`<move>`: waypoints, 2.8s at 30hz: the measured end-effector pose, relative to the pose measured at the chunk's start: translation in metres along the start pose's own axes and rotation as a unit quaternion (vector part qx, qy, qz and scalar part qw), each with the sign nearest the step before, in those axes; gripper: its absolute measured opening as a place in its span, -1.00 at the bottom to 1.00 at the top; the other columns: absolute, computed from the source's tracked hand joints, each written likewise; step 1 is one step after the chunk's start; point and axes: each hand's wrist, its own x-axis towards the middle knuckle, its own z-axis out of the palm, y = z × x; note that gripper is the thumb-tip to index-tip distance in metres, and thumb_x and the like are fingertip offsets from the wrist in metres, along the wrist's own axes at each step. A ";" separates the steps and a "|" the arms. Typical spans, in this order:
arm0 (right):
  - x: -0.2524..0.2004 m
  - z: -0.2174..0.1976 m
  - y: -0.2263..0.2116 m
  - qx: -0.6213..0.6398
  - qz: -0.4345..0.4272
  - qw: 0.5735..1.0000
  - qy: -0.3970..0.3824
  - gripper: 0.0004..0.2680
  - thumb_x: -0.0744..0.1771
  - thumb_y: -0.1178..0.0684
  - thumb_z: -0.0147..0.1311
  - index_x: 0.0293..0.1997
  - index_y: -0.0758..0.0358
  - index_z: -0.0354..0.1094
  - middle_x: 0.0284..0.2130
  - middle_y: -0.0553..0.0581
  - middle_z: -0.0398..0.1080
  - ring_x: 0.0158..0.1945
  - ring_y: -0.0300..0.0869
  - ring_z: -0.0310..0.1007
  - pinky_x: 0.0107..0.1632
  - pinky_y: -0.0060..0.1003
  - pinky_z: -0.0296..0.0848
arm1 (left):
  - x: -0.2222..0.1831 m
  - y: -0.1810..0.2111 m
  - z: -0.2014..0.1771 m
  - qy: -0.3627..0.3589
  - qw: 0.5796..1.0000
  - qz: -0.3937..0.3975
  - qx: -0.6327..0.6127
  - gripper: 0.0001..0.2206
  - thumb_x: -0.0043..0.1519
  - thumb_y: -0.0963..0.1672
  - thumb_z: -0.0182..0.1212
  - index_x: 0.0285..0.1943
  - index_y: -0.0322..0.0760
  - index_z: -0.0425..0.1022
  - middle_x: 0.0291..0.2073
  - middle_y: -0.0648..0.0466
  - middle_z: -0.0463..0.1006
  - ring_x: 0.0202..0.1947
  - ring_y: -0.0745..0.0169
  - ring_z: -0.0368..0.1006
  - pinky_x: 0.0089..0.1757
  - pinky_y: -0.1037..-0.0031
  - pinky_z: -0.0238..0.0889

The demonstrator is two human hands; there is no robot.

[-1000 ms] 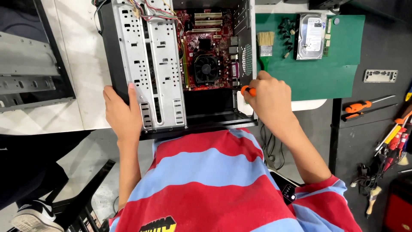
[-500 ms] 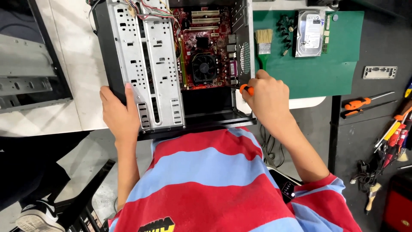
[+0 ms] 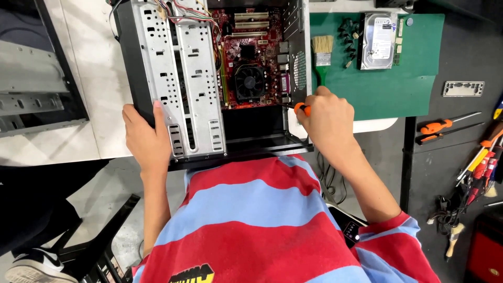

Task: The person is disassembling a desktop computer by unscrewing and removing the power supply unit and the motherboard.

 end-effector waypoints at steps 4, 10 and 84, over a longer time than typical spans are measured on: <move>0.000 0.024 0.008 -0.112 -0.017 0.993 -0.045 -0.79 0.24 -0.16 0.30 -0.52 0.11 0.53 -0.68 0.00 0.28 -0.59 0.01 0.52 -0.58 -0.17 0.48 | 0.000 0.002 -0.001 0.003 1.000 0.004 -0.001 -0.67 0.57 0.00 -0.03 0.07 -0.42 0.23 -0.28 -0.06 0.30 -0.30 -0.17 0.52 -0.31 0.02 0.44; 0.010 -0.011 -0.004 -0.319 -0.331 0.884 0.083 -0.91 0.14 0.20 0.24 -0.48 0.04 0.48 -0.62 0.00 0.30 -0.50 -0.13 0.36 -0.43 -0.36 0.24 | 0.000 0.001 0.000 0.003 1.000 0.002 -0.007 -0.67 0.56 0.00 -0.01 0.06 -0.43 0.23 -0.28 -0.07 0.31 -0.29 -0.20 0.52 -0.30 0.00 0.42; -0.028 -0.087 -0.010 0.042 -0.058 0.997 0.040 -0.86 0.53 0.05 0.07 -0.02 0.33 0.32 -0.25 0.20 0.36 -0.49 0.17 0.29 -0.51 -0.02 0.22 | -0.004 0.150 0.174 -0.342 0.810 0.338 -0.335 -0.80 0.16 -0.29 0.39 -0.36 -0.24 0.42 -0.37 0.13 0.46 -0.43 0.22 0.37 -0.39 0.39 0.22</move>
